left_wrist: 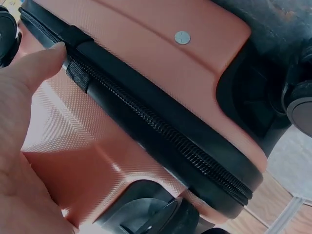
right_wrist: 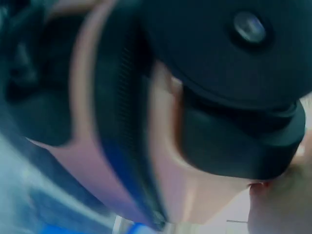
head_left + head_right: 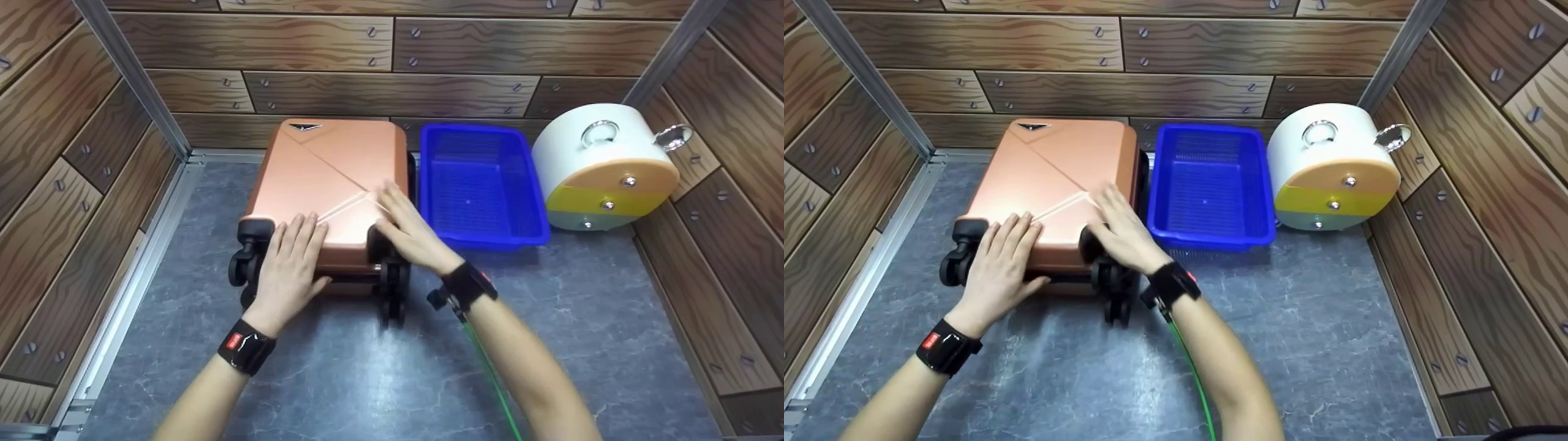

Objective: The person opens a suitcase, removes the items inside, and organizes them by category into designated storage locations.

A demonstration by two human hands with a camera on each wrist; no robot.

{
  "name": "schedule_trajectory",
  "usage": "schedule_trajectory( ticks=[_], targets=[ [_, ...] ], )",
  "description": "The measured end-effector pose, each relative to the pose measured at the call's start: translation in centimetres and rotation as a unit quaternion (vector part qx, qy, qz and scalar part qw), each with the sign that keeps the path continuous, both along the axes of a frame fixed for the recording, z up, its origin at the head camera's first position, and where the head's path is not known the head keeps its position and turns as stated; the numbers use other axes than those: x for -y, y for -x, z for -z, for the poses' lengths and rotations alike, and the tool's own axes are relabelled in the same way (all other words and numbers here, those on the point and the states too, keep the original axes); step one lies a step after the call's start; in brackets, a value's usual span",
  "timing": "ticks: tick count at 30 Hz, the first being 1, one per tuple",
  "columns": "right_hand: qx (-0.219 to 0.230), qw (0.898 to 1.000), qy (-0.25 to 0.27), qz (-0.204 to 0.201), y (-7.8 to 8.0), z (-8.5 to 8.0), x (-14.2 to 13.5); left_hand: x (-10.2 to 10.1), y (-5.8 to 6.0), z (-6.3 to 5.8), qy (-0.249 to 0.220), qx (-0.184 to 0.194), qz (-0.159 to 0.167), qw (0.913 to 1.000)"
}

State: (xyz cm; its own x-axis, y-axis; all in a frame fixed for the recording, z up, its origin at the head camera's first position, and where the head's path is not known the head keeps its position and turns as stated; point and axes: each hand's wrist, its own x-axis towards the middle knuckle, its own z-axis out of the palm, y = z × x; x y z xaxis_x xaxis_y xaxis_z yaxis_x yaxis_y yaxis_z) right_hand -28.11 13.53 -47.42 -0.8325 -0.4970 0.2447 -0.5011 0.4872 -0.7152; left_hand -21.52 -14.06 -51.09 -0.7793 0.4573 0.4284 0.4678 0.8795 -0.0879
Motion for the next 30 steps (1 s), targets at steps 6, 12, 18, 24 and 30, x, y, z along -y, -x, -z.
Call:
schedule_trajectory(
  ticks=[6, 12, 18, 24, 30],
  targets=[
    [0.121, 0.979, 0.067, 0.151, -1.6, 2.0, -0.7, -0.2, 0.0, 0.0, 0.004, 0.005, -0.009, 0.9999],
    [0.196, 0.953, 0.137, 0.188, -2.1, 2.2, 0.1, -0.2, 0.1, 0.4, 0.006, -0.003, -0.01, 0.9999],
    [0.25, 0.921, 0.25, 0.164, -2.3, 1.5, 0.8, 0.1, 0.4, 0.9, -0.02, -0.018, -0.002, 0.9996],
    [0.259, 0.911, 0.291, 0.133, -2.4, -0.1, 0.9, 0.5, 0.4, 0.8, -0.048, -0.03, -0.001, 0.9984],
    [0.249, 0.911, 0.309, 0.11, -2.7, -2.4, 1.3, 1.0, 0.6, 0.7, -0.078, -0.047, -0.008, 0.9958]
  ],
)
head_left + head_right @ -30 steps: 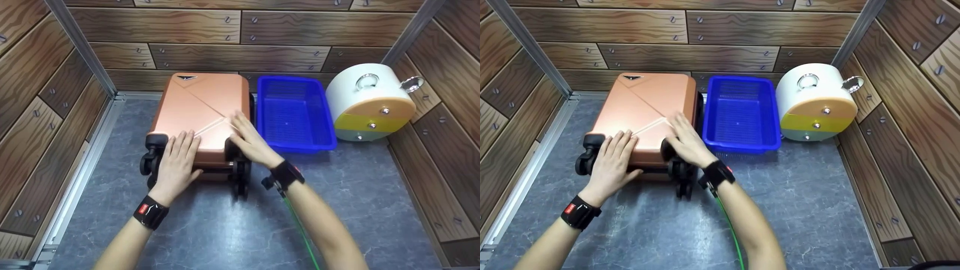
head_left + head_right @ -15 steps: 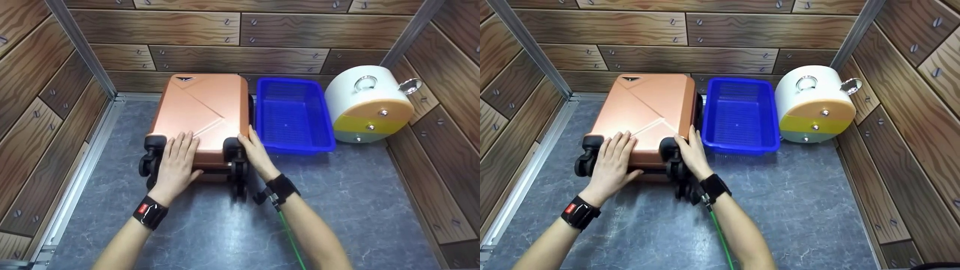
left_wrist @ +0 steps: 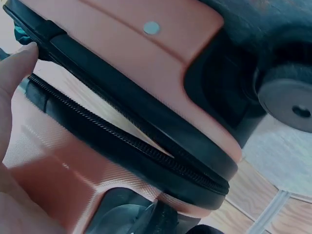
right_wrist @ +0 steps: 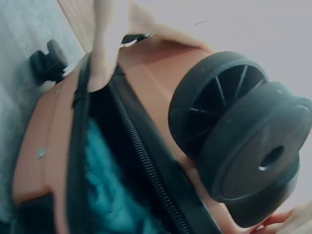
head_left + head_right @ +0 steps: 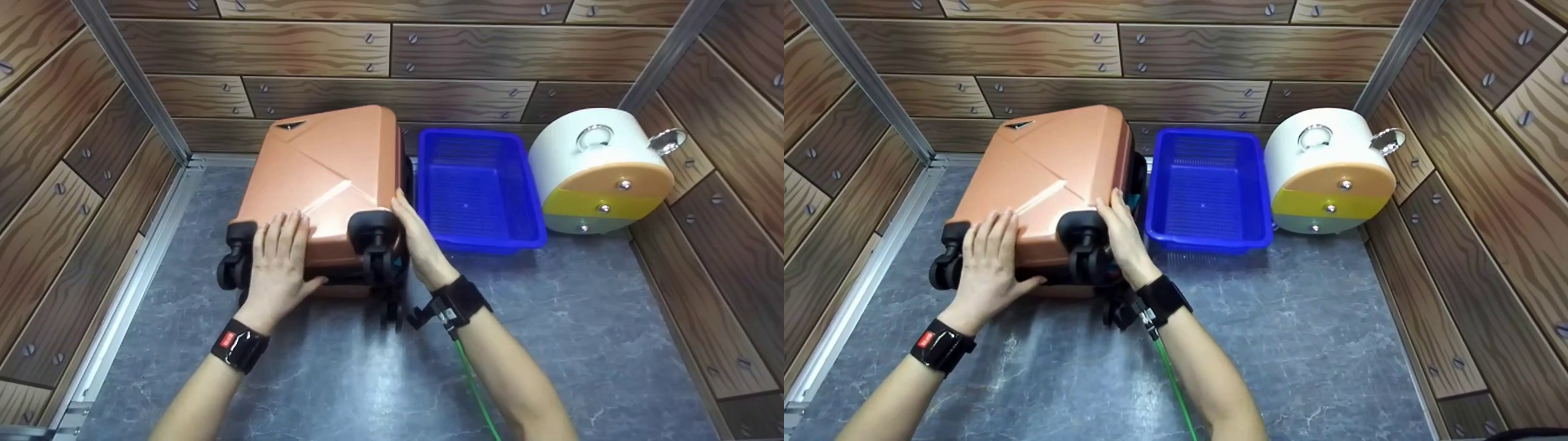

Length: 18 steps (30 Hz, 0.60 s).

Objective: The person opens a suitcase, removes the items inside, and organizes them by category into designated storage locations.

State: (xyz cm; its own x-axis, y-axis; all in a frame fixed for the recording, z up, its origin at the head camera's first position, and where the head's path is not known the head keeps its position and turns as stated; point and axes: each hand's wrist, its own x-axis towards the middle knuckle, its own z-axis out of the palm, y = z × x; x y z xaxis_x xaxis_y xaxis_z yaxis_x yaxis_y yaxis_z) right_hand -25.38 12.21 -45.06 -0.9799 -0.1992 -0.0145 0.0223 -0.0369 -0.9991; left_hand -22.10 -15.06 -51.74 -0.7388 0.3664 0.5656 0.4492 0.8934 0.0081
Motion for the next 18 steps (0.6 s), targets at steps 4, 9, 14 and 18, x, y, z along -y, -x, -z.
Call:
schedule_trajectory(
  ticks=[4, 9, 14, 18],
  targets=[
    [-0.022, 1.0, 0.011, -0.018, -0.4, -1.9, 0.6, 0.5, 0.2, -0.2, -0.007, -0.025, 0.0, 0.9997],
    [-0.056, 0.997, 0.007, -0.058, -1.2, -4.1, 1.6, 1.4, 0.5, -0.4, -0.041, -0.068, 0.001, 0.9969],
    [-0.112, 0.989, -0.045, -0.085, -1.6, -5.2, 2.3, 2.5, 0.7, -1.1, -0.099, -0.085, 0.009, 0.9914],
    [-0.153, 0.982, -0.065, -0.093, -1.5, -4.7, 2.3, 3.4, 0.6, -1.7, -0.137, -0.09, 0.021, 0.9862]
  ],
)
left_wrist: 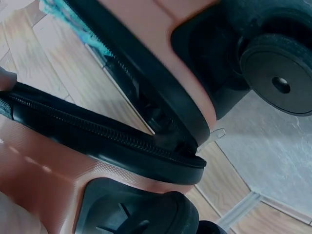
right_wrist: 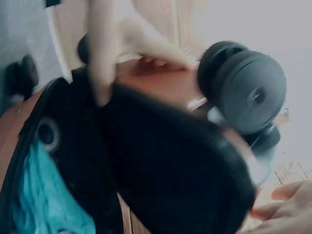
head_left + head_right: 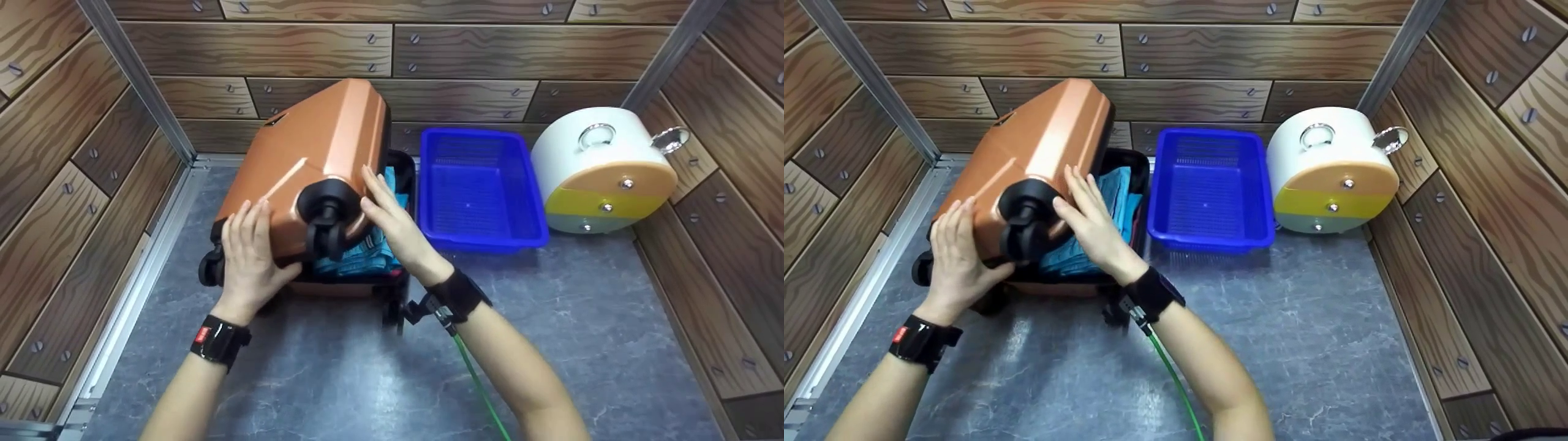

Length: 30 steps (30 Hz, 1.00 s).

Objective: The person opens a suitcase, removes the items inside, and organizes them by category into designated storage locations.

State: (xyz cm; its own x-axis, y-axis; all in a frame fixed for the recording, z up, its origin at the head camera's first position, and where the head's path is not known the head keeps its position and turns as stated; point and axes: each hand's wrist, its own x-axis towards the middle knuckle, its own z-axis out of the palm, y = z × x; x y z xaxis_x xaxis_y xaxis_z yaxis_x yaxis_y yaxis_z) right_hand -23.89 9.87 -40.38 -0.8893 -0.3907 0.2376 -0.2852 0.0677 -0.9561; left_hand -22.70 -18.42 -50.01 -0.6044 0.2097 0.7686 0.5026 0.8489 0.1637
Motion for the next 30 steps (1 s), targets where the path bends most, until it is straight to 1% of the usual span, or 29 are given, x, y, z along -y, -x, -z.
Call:
schedule_trajectory(
  ticks=[3, 5, 8, 10, 11, 12, 13, 15, 16, 17, 18, 19, 20, 24, 27, 30],
  targets=[
    [-0.029, 1.0, -0.007, -0.002, 0.3, 1.2, -0.4, 0.4, 0.1, -0.4, -0.019, 0.001, 0.004, 0.9998],
    [-0.037, 0.999, -0.02, -0.003, 0.6, 2.2, -0.9, 0.6, 0.2, -0.6, -0.03, 0.002, 0.003, 0.9995],
    [-0.048, 0.996, -0.078, -0.001, 1.1, 3.9, -1.9, 1.2, 0.4, -1.1, -0.055, -0.001, 0.006, 0.9984],
    [-0.046, 0.989, -0.141, -0.004, 1.4, 5.1, -2.7, 1.7, 0.5, -1.3, -0.082, -0.003, 0.008, 0.9966],
    [-0.046, 0.983, -0.18, -0.01, 1.5, 5.8, -3.1, 1.9, 0.6, -1.4, -0.098, -0.005, 0.009, 0.9952],
    [-0.048, 0.974, -0.222, -0.02, 1.6, 6.4, -3.5, 2.3, 0.6, -1.5, -0.112, -0.004, 0.01, 0.9936],
    [-0.051, 0.962, -0.265, -0.034, 1.6, 7.0, -3.9, 2.6, 0.6, -1.6, -0.128, -0.003, 0.01, 0.9917],
    [-0.066, 0.935, -0.343, -0.067, 1.6, 8.1, -4.5, 3.2, 0.7, -1.6, -0.163, 0.002, 0.014, 0.9865],
    [-0.078, 0.921, -0.372, -0.085, 1.6, 8.6, -4.7, 3.5, 0.8, -1.7, -0.181, 0.007, 0.016, 0.9834],
    [-0.091, 0.909, -0.393, -0.1, 1.5, 9.0, -5.0, 3.8, 0.8, -1.8, -0.2, 0.015, 0.02, 0.9794],
    [-0.104, 0.9, -0.409, -0.111, 1.4, 9.4, -5.2, 4.1, 0.8, -1.9, -0.221, 0.026, 0.023, 0.9746],
    [-0.116, 0.894, -0.416, -0.119, 1.3, 9.6, -5.3, 4.3, 0.8, -2.0, -0.243, 0.034, 0.027, 0.9692],
    [-0.128, 0.891, -0.419, -0.123, 1.2, 9.9, -5.4, 4.6, 0.7, -2.2, -0.264, 0.043, 0.029, 0.9632],
    [-0.149, 0.888, -0.418, -0.12, 1.0, 10.4, -5.6, 4.9, -0.4, -3.9, -0.334, 0.053, 0.032, 0.9405],
    [-0.157, 0.887, -0.419, -0.115, 1.0, 10.7, -5.6, 5.5, -1.2, -4.9, -0.379, 0.077, 0.016, 0.9223],
    [-0.169, 0.884, -0.42, -0.117, 1.0, 11.0, -5.6, 6.9, -1.2, -4.9, -0.429, 0.116, 0.004, 0.8958]
  ],
)
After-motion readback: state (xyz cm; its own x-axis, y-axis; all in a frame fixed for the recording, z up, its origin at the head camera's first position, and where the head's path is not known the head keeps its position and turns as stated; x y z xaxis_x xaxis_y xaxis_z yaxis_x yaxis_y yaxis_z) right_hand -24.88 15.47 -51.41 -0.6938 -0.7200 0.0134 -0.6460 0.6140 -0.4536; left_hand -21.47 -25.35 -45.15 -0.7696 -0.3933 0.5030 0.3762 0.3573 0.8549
